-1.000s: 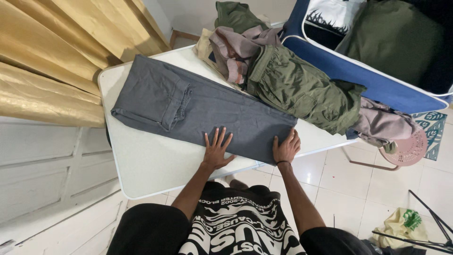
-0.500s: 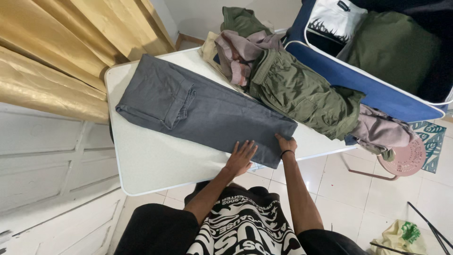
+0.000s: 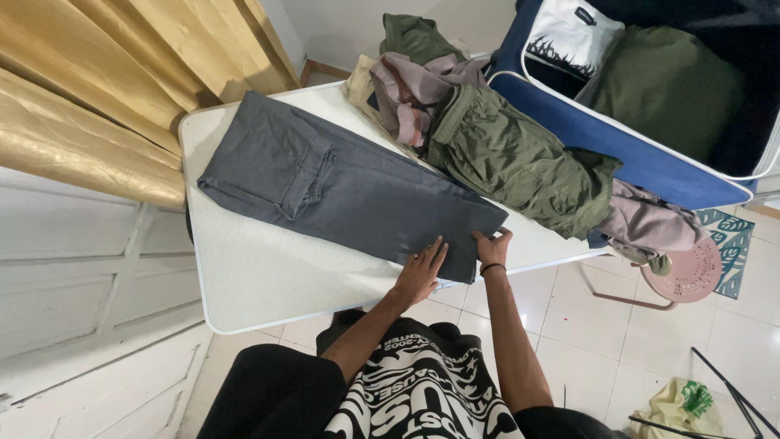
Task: The person places a folded green shirt into a suitcase, then spreads out a pair of grey pants on a table and folds them into a rectangular shape.
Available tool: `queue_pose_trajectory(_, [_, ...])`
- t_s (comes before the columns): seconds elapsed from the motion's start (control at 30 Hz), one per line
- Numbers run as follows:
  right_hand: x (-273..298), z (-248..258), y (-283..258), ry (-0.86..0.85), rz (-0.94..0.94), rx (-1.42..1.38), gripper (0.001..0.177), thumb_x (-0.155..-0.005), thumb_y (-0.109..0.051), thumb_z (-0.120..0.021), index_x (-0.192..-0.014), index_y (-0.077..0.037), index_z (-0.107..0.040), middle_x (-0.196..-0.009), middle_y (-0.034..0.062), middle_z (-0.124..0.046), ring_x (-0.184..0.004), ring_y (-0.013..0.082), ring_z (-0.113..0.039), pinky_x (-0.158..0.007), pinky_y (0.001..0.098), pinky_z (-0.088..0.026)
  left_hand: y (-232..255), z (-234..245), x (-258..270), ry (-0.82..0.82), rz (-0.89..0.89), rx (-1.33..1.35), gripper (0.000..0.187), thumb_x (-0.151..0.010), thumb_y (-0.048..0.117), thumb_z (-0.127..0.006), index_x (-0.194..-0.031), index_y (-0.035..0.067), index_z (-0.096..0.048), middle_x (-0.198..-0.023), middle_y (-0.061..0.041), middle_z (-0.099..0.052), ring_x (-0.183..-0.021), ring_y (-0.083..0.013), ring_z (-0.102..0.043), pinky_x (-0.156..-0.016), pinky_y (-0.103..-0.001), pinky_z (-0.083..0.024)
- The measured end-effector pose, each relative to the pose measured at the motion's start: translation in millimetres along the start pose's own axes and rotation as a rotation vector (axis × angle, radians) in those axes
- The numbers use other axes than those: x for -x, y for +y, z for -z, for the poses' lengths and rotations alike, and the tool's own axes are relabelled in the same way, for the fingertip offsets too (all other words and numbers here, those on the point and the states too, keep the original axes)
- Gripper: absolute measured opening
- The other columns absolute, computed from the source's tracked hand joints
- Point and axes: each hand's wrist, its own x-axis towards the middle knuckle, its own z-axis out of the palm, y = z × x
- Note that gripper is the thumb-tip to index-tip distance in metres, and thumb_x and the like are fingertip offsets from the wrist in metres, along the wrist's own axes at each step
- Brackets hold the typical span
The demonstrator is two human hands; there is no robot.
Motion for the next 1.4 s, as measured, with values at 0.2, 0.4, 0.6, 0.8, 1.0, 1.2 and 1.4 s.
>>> queue_pose_trajectory(0.2, [36, -19, -30, 0.001, 0.372, 0.035, 0.069, -0.083, -0.006, -0.079, -0.134, -0.002, -0.033, -0.109, 0.019, -0.065, -0.095, 0.0276, -0.07, -0.069, 0.0375, -0.06, 11, 18, 1, 0.21, 0.053, 0.072, 0.11, -0.079, 0.023, -0.084, -0.162, 0.005, -0.013, -0.168, -0.018, -0.022, -0.144, -0.0337, -0.041, -0.115, -0.051, -0.037])
queue_pose_trajectory(0.4, [68, -62, -88, -0.109, 0.533, 0.013, 0.056, -0.087, -0.005, -0.074, -0.129, -0.001, -0.037, -0.108, 0.0204, -0.066, -0.081, 0.0234, -0.072, -0.055, 0.034, -0.06, 13, 57, 17, 0.364, 0.167, 0.456, 0.098, -0.086, 0.018, -0.077, -0.162, 0.002, -0.018, -0.152, -0.024, -0.048, -0.133, -0.0367, -0.054, -0.111, -0.049, -0.044])
queue_pose_trajectory(0.6, [96, -143, -144, -0.288, 0.571, 0.105, 0.054, -0.089, -0.004, -0.073, -0.132, -0.005, -0.04, -0.109, 0.0186, -0.063, -0.068, 0.0227, -0.072, -0.049, 0.035, -0.056, -19, 64, 30, 0.64, 0.403, 0.877, 0.07, -0.094, 0.013, -0.067, -0.155, -0.001, -0.034, -0.133, -0.024, -0.063, -0.123, -0.0335, -0.063, -0.099, -0.04, -0.053])
queue_pose_trajectory(0.8, [76, -219, -128, -0.595, 0.872, 0.287, 0.051, -0.1, -0.024, -0.068, -0.145, -0.012, -0.047, -0.128, 0.0151, -0.069, -0.112, 0.031, -0.069, -0.092, 0.044, -0.058, -116, 19, 19, 1.205, 0.52, 1.274, 0.038, -0.099, 0.005, -0.062, -0.134, -0.006, -0.054, -0.124, -0.017, -0.067, -0.111, -0.0237, -0.062, -0.1, -0.033, -0.049])
queue_pose_trajectory(1.0, [20, -183, -68, -0.507, 1.055, 1.072, 0.05, -0.093, -0.039, -0.063, -0.141, -0.027, -0.056, -0.157, 0.0116, -0.043, -0.147, 0.0398, -0.033, -0.113, 0.0653, -0.031, -174, 4, 42, 0.985, 1.128, 1.681, 0.059, -0.096, 0.006, -0.056, -0.153, 0.014, -0.04, -0.145, -0.018, -0.051, -0.099, -0.0266, -0.052, -0.089, -0.046, -0.053])
queue_pose_trajectory(1.2, [33, -148, -30, -0.503, 1.016, 1.276, 0.055, -0.096, -0.046, -0.056, -0.146, -0.024, -0.054, -0.159, 0.0171, -0.033, -0.144, 0.04, -0.034, -0.107, 0.0655, -0.036, -187, 3, 64, 0.875, 1.037, 1.567, 0.067, -0.102, 0.026, -0.056, -0.161, 0.018, -0.025, -0.155, -0.017, -0.045, -0.13, -0.0349, -0.057, -0.096, -0.05, -0.059])
queue_pose_trajectory(1.4, [104, -140, -21, -0.634, 0.765, 1.393, 0.042, -0.105, -0.044, -0.052, -0.13, -0.012, -0.062, -0.139, 0.0236, -0.055, -0.124, 0.0422, -0.059, -0.1, 0.0538, -0.054, -207, 26, 108, 0.88, 1.023, 1.167, 0.059, -0.101, 0.03, -0.066, -0.148, 0.001, -0.046, -0.142, -0.022, -0.062, -0.127, -0.0339, -0.063, -0.106, -0.04, -0.049])
